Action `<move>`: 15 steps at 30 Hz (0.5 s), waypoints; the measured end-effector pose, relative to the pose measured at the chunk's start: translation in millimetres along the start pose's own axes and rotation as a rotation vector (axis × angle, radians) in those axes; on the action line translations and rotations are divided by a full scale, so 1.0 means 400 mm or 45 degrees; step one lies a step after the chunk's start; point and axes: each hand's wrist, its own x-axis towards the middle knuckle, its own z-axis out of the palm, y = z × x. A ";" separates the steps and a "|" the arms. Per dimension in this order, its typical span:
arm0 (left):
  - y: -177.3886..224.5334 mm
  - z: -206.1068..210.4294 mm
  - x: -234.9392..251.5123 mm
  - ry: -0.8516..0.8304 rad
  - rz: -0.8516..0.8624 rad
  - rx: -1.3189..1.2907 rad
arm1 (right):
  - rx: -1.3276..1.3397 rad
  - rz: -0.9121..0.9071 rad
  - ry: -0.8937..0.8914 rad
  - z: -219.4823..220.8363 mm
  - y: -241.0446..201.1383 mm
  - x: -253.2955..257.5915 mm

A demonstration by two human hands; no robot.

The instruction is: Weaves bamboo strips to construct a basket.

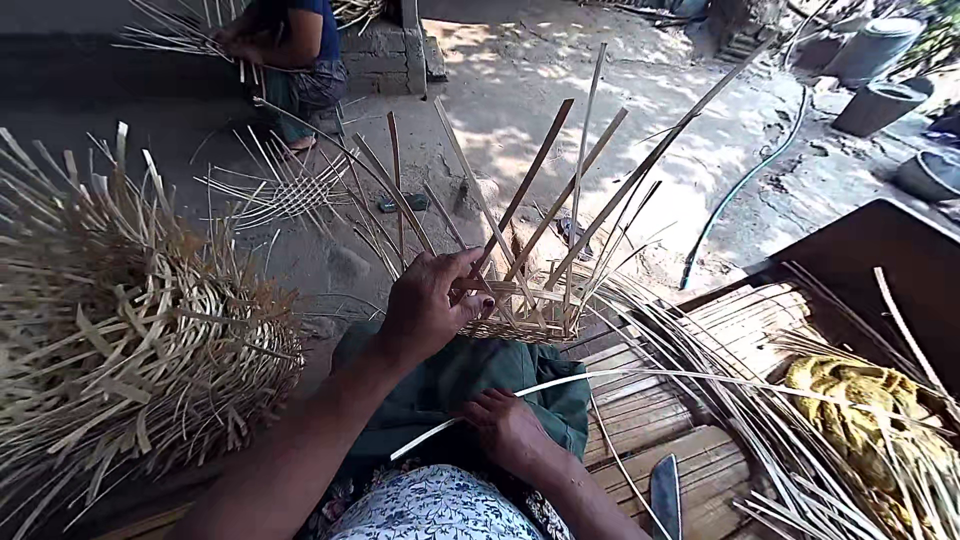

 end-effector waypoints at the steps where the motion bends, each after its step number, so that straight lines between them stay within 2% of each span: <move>1: -0.001 0.000 0.000 0.002 -0.001 0.001 | 0.097 0.046 0.022 -0.039 -0.004 -0.001; 4: 0.001 0.006 -0.005 0.020 0.020 0.022 | 0.368 0.093 0.225 -0.173 -0.011 -0.014; 6: 0.007 0.012 -0.006 0.046 0.075 0.051 | 0.337 0.041 0.386 -0.272 -0.022 -0.013; 11: 0.041 0.036 -0.016 0.087 0.216 0.138 | -0.322 -0.018 0.618 -0.481 -0.079 0.006; 15: 0.074 0.043 -0.029 0.015 0.270 0.216 | -0.666 0.282 0.603 -0.576 -0.102 0.042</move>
